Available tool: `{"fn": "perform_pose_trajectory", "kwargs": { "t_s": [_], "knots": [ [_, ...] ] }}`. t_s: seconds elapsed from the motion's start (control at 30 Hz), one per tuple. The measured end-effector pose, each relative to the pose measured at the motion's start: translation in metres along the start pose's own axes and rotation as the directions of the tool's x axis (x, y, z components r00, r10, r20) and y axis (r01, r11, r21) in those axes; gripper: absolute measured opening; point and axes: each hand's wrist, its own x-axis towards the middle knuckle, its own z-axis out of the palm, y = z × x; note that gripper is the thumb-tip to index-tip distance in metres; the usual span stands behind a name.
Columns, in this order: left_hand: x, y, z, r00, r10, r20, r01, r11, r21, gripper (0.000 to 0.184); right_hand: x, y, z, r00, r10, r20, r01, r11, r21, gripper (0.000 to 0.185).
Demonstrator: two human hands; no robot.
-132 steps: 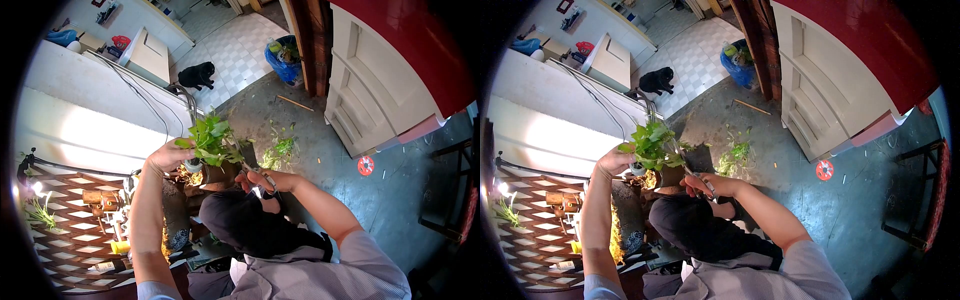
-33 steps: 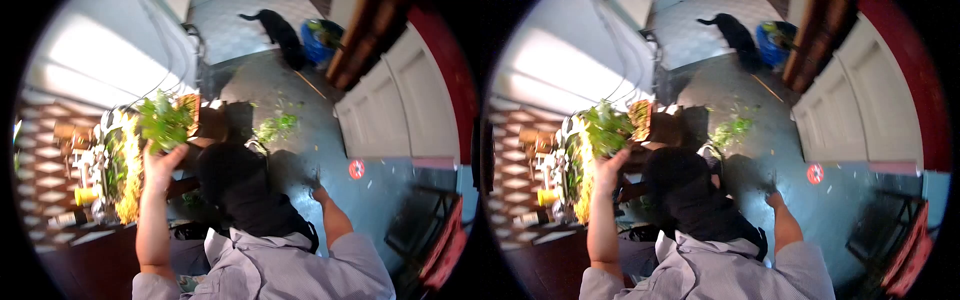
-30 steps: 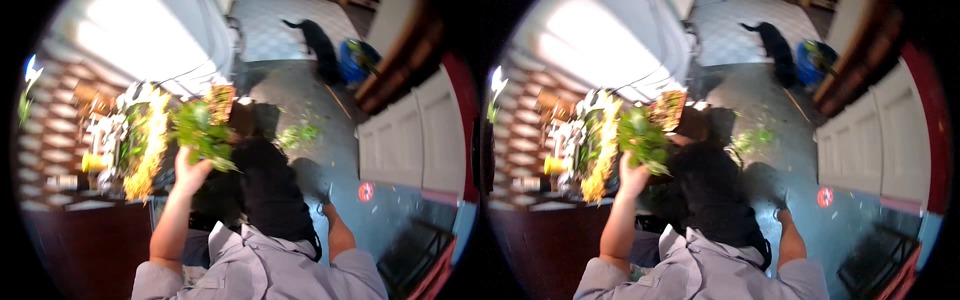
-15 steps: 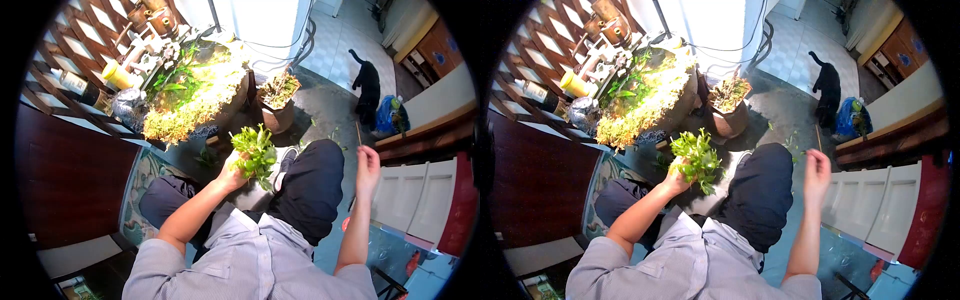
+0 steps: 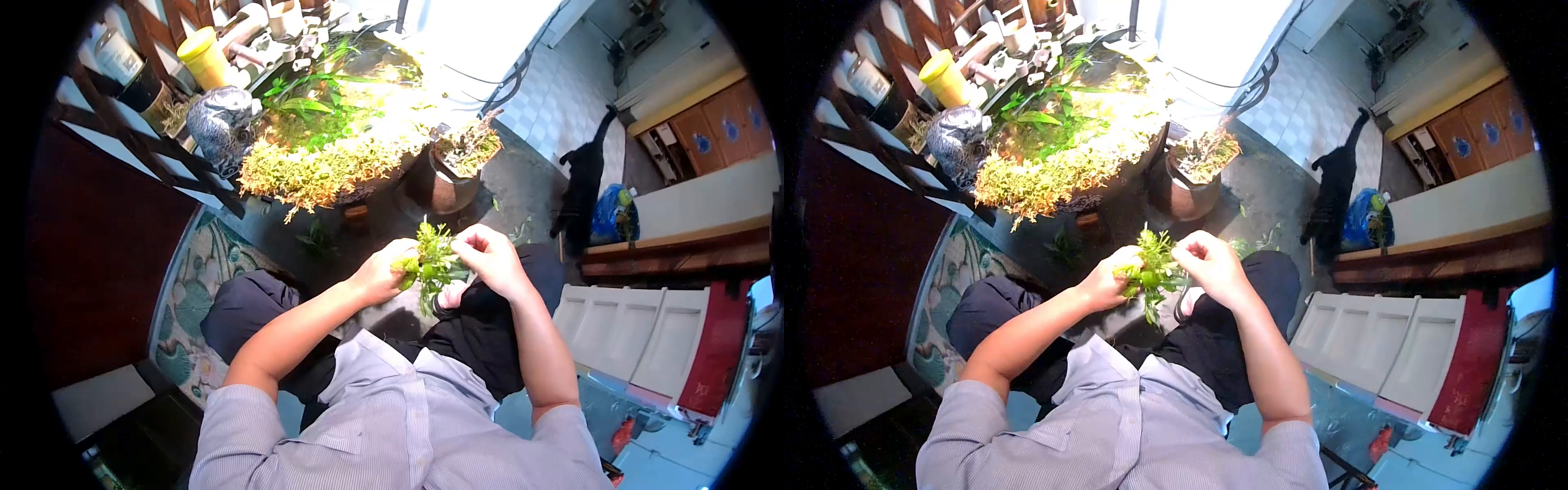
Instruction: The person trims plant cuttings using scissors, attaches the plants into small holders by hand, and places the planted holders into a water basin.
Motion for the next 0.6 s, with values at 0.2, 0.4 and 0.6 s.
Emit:
{"fn": "perform_pose_trajectory", "kwargs": {
  "t_s": [0.2,0.4,0.6],
  "knots": [
    [0.002,-0.008,0.006,0.990,-0.066,0.127,0.074,0.996,-0.055,0.039,0.008,0.013,-0.010,0.987,-0.012,-0.162,-0.001,0.997,-0.082,0.013],
    [0.002,-0.003,0.005,0.990,-0.057,0.132,0.050,0.997,0.055,0.024,0.027,0.015,-0.004,0.963,-0.083,-0.256,0.106,0.991,0.078,0.020],
    [0.000,-0.015,0.016,0.993,-0.022,0.116,0.005,0.989,0.146,0.021,0.027,-0.006,0.008,0.999,0.022,-0.039,-0.033,0.945,-0.324,0.034]
  ]
}}
